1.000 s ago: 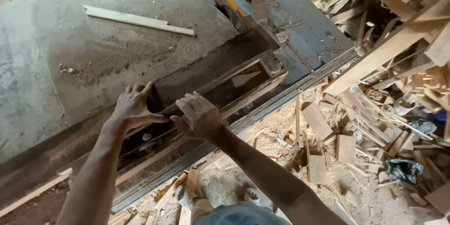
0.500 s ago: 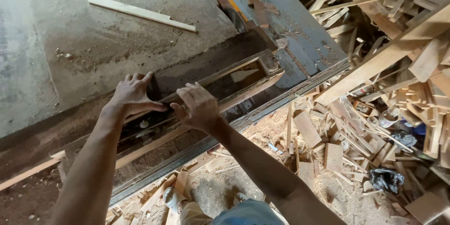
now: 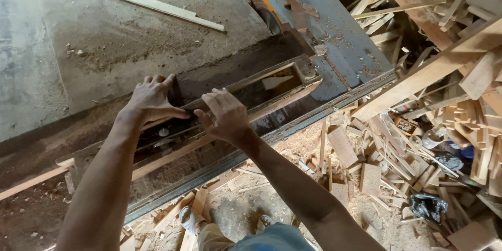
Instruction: The person uses a table saw to cut a long wooden plank. They guide the plank through the saw blade, then lift and move the cut piece to a pile of other wood pieces. The person then picks up another plank and repeats the cutting process.
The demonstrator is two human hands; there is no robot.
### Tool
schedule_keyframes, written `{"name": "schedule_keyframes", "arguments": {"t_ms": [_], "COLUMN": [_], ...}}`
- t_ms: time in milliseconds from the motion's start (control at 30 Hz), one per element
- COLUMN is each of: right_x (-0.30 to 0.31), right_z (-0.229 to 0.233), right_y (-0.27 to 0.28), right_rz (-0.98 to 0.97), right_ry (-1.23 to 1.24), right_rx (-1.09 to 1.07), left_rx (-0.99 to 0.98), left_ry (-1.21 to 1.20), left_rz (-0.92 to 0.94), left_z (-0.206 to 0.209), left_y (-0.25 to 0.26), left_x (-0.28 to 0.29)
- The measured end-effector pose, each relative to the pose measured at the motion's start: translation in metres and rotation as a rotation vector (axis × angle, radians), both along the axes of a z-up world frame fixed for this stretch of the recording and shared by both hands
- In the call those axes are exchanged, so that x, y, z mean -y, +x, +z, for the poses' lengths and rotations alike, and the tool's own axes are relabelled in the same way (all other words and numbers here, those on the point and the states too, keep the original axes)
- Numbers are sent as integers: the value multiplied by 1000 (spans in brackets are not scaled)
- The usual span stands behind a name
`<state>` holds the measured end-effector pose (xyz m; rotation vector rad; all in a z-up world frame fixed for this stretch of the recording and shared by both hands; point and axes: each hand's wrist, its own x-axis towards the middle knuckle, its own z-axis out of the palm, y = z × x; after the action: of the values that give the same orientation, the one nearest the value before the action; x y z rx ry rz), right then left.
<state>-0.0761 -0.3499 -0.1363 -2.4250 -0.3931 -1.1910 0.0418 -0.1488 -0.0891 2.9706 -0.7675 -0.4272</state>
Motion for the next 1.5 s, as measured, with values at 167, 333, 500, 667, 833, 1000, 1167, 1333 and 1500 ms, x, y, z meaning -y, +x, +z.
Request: {"name": "schedule_keyframes", "arguments": {"t_ms": [167,333,500,667,833,1000,1167,1333,1500], "right_x": [3,5,6,7,5,7,6,7,7], "right_z": [-6,-5,-9,-5,-3,-8,-14,-11,-13], "right_y": [1,1,2,2,1,3,5,5,5], "right_rz": [7,17,-20,-10,-19,-10,-6,-7,-4], "right_ry": [-10,-25,-53,-40,-33,-30,-30,-36,-40], "right_rx": [13,-18,14,19,22,-5,-9,-1,7], "left_rx": [23,37,51,28,9,-5,3,-6,-12], "left_ry": [11,-19,-18,-30,-26,-15,-4,-23,-25], "left_rz": [10,18,21,15,15,14,19,19,34], "left_z": [1,3,-5,4,8,12,1,7,4], "left_y": [-1,-4,1,-4,-6,-9,-4,-6,-5], "left_x": [2,2,2,2,4,4,2,3,3]}}
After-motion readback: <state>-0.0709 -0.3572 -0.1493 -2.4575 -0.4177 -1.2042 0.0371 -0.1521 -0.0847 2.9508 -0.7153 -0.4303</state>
